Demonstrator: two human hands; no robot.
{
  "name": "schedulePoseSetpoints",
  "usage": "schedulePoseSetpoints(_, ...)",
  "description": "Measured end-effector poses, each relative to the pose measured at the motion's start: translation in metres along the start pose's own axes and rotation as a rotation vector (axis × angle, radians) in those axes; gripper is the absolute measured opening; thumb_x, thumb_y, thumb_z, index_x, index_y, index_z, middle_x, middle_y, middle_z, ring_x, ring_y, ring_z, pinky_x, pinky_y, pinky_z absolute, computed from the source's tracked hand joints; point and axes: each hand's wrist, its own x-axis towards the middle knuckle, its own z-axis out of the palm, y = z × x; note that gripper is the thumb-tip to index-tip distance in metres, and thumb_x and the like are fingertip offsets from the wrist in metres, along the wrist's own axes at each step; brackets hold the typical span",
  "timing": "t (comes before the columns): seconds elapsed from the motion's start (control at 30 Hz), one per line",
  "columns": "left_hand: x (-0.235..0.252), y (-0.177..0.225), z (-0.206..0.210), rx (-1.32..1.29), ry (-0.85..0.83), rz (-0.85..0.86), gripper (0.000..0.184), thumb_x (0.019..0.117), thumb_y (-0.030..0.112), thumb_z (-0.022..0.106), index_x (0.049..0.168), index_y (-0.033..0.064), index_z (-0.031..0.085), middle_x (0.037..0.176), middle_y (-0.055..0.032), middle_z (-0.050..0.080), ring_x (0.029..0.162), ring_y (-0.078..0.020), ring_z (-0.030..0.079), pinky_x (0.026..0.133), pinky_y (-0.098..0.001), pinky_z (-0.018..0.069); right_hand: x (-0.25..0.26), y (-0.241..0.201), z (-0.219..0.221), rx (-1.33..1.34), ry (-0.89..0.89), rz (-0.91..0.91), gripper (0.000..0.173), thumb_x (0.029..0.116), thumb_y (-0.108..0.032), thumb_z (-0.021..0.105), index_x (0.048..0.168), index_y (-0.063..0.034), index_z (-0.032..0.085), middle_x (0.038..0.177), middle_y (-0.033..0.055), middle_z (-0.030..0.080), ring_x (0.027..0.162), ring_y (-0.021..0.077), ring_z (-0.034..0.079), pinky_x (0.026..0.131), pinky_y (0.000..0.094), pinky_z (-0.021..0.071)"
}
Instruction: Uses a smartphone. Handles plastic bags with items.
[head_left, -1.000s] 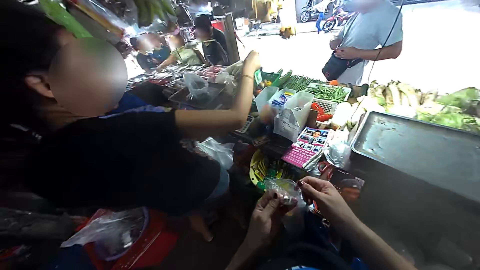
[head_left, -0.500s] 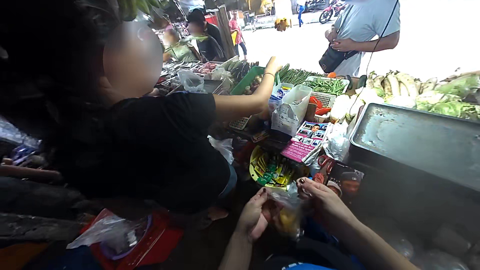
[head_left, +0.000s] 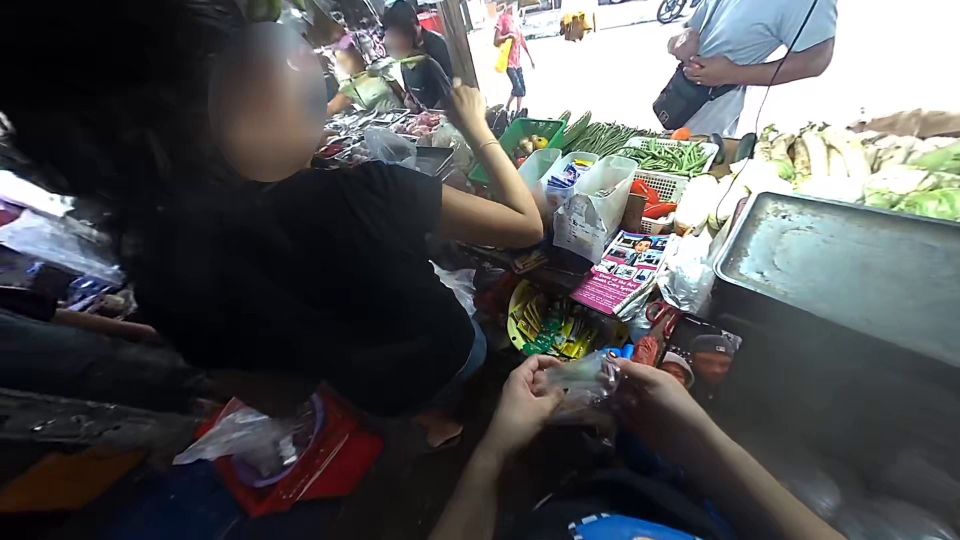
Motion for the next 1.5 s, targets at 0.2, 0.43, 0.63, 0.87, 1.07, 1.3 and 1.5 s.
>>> schedulePoseSetpoints(0.2,-0.008,0.011,0.003,-0.24,-0.006,-0.128,0.027,0.107,0.003,0.037,0.112,0.0,0.063,0.091,-0.0012,0.072,0.08,-0.0068,0.069,0.076,-0.0267,0.0595,0.0,0.003,-0.023,-0.481,-0.281,-0.165,0.014,0.0971,-0.021,0.061,0.109,-0.0136,0.063,0.082,-0.0022,0.067,0.069,0.0054,0.063,0.063,0.0225,0.0542)
schedulePoseSetpoints(0.43,-0.015,0.024,0.001,-0.809,-0.078,-0.212,0.036,0.1092,0.015,0.03,0.115,0.0063,0.064,0.091,-0.0067,0.074,0.082,-0.0158,0.073,0.079,-0.0334,0.0616,-0.001,0.001,-0.028,-0.897,-0.176,-0.32,0.014,0.1007,-0.017,0.055,0.099,-0.0102,0.067,0.078,-0.0062,0.064,0.068,0.0023,0.06,0.066,0.0223,0.0525)
schedulePoseSetpoints(0.63,-0.016,0.032,0.007,-1.023,0.026,-0.291,0.038,0.1049,0.012,0.031,0.088,0.0048,0.064,0.069,-0.0052,0.064,0.06,-0.0113,0.064,0.061,-0.0251,0.0584,-0.007,-0.008,0.004,0.049,0.045,0.005,0.032,0.11,-0.02,0.034,0.102,-0.0029,0.06,0.083,0.0104,0.072,0.073,0.0169,0.072,0.068,0.0327,0.062)
schedulePoseSetpoints(0.87,-0.016,-0.027,0.013,-0.852,-0.055,0.193,0.051,0.0758,0.047,0.082,0.115,0.0164,0.071,0.108,0.0007,0.075,0.104,-0.0113,0.07,0.093,-0.0346,0.0573,-0.018,-0.008,0.006,0.137,-0.154,-0.091,0.037,0.1089,-0.021,0.033,0.099,-0.0059,0.065,0.088,0.0106,0.072,0.081,0.0172,0.073,0.077,0.0346,0.0625)
schedulePoseSetpoints(1.07,-0.013,-0.035,0.037,-0.854,-0.282,-0.108,0.029,0.0902,0.034,0.067,0.111,0.0129,0.067,0.101,-0.0027,0.077,0.095,-0.0132,0.074,0.085,-0.0319,0.0616,-0.017,-0.004,-0.005,0.066,-0.273,-0.126,0.037,0.1061,-0.027,0.035,0.097,-0.0128,0.067,0.086,0.0035,0.07,0.079,0.0112,0.07,0.073,0.03,0.061)
schedulePoseSetpoints(1.3,-0.013,-0.022,0.038,-0.65,-0.384,-0.024,0.027,0.1104,0.024,0.037,0.117,0.0096,0.058,0.099,-0.0004,0.075,0.091,-0.0098,0.073,0.084,-0.0267,0.06,-0.02,-0.008,-0.031,0.072,-0.392,-0.292,0.051,0.1038,-0.054,0.041,0.113,-0.0124,0.069,0.101,0.0045,0.072,0.093,0.0117,0.071,0.082,0.0284,0.0601)
schedulePoseSetpoints(1.5,-0.015,-0.011,0.041,-0.457,-0.18,0.049,0.015,0.1055,0.005,0.046,0.115,0.006,0.057,0.091,0.0058,0.071,0.085,-0.0023,0.069,0.082,-0.0233,0.0583,-0.026,-0.008,-0.038,-0.429,-0.132,-0.424,0.037,0.1051,-0.013,0.038,0.128,-0.0092,0.067,0.102,0.0039,0.072,0.086,0.0098,0.07,0.079,0.0282,0.0611)
